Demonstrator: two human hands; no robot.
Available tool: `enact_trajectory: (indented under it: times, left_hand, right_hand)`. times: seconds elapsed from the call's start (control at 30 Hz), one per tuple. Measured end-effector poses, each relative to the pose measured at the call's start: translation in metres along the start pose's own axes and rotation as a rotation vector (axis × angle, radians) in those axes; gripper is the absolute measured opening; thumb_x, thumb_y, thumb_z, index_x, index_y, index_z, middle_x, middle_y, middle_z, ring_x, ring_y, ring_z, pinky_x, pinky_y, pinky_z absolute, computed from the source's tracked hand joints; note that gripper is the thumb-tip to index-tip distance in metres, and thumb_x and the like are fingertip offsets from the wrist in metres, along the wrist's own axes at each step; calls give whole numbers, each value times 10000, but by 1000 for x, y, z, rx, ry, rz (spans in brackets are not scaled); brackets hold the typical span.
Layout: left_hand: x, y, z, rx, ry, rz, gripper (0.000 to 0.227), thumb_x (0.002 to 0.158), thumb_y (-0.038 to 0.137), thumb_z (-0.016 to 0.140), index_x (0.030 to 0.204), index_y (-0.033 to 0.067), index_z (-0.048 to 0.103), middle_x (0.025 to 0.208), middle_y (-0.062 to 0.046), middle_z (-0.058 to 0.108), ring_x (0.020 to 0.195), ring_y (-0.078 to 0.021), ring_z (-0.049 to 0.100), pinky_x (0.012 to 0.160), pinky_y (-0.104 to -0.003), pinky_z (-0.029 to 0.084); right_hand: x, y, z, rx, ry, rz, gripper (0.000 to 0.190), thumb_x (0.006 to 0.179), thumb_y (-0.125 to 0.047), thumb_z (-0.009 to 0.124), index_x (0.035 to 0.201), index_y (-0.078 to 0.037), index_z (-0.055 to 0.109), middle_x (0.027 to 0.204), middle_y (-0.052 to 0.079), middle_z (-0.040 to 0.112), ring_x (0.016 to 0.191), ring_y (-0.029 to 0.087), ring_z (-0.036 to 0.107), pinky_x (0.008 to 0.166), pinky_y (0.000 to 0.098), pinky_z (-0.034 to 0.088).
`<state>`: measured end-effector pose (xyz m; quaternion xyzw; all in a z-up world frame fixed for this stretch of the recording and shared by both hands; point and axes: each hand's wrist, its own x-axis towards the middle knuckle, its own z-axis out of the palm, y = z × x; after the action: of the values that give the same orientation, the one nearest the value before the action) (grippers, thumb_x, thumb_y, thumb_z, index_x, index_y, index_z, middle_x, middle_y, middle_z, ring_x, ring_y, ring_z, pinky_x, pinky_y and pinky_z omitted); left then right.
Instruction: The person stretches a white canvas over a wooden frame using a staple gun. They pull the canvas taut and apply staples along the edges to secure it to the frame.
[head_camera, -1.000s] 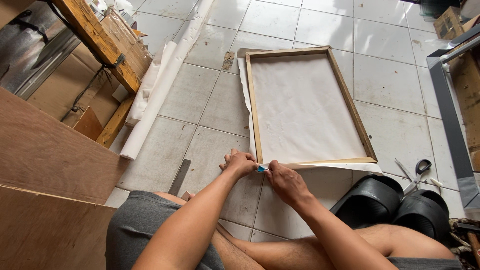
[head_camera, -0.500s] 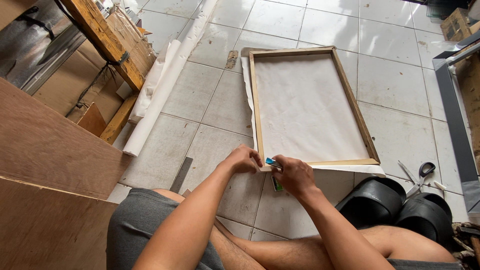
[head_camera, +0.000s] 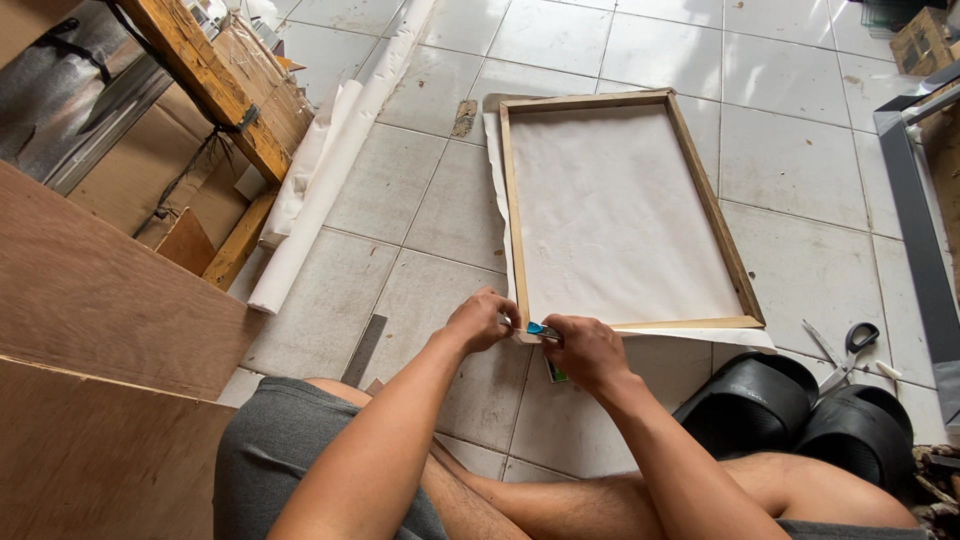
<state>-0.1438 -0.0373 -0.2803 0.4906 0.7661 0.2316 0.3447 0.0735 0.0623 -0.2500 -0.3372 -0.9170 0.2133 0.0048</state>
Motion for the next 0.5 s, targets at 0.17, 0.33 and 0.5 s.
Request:
enact_trajectory:
  times: [0.17,0.33,0.5]
  left_hand:
    - [24,-26,23,-38,34,-72,340,880,214,842,1203,256,746,1198,-135,735,1315,-416,722,1137,-582,562]
    - [20,-26,25,-224,146,-260,609,856,211,821,1371,98,516,1113,-156,813,1228,-405,776,1052,-548,609]
    - [43,-45,44,-268,52,-279,425,860,536,828,1130,207,820,1128,-49,845,1204,-299,786,1028,-464,636]
  right_hand:
    - [1,-8,-8,-86,-23,6,214,1009,-436,759,1115,-256,803,927,68,827,949,361,825,851,545,653]
    - [5,-11,-1,-107,-28,22,158,997,-381,756,1108,-288,818,930,42,833,933,350,829,858,525,663]
    - [-1,-17,-13,143,75,69,85,1006,-331,786,968,-288,849,715,-15,775,743,255,790,753,418,623]
